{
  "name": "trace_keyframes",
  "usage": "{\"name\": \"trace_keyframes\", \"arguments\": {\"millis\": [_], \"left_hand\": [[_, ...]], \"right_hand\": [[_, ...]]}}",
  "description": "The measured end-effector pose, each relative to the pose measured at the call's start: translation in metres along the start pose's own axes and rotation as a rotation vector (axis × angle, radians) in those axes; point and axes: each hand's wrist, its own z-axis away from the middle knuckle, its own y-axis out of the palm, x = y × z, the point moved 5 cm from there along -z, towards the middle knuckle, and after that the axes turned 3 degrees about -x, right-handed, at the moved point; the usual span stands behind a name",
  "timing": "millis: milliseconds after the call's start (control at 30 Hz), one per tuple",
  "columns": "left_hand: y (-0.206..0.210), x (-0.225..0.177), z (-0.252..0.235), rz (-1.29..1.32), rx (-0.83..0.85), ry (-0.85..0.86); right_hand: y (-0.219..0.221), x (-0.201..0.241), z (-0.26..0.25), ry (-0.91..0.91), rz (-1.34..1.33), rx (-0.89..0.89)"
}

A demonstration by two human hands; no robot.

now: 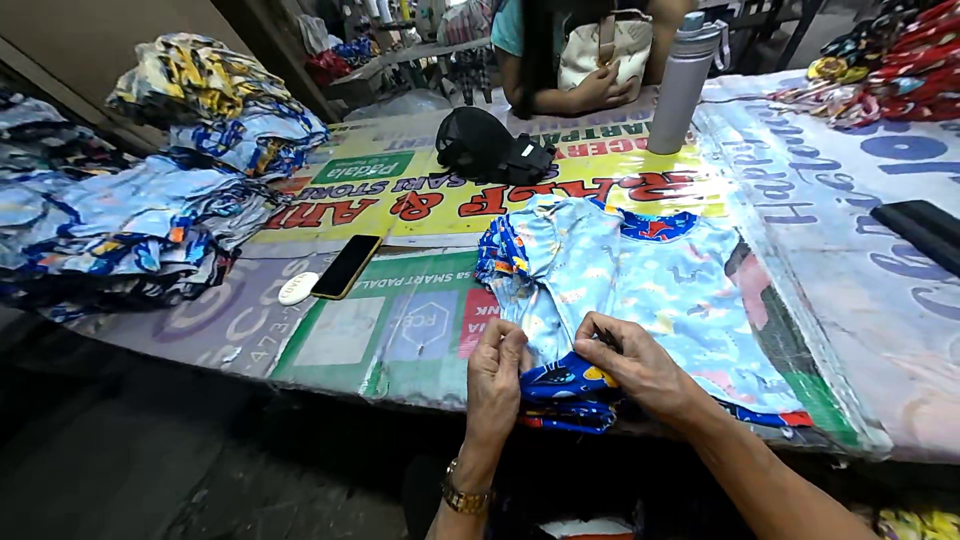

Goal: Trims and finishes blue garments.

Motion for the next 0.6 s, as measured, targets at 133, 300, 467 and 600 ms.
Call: {"name": "trace_keyframes", "arguments": {"millis": [133,300,467,600], "left_hand": [[-0.023,-0.005,-0.002,-0.007,-0.148,0.148],[-0.024,-0.02,0.003,-0.015,-0.173,0.254],[-0.008,-0.036,-0.026,-0.571,-0.047,0.432],[0.024,-0.019,-0.076,-1.04,0.118,0.456]], "right_hand": [[0.0,-0.002,0.0,0.001,-0.014,-0.014],[0.004,0.008,0.011,-0.191,0.317,0.018],[0.024,0.025,0.037,-0.654,0.931,-0.201],[0.031,0.031,0.047,-0.709,1.106,-0.227]]}}
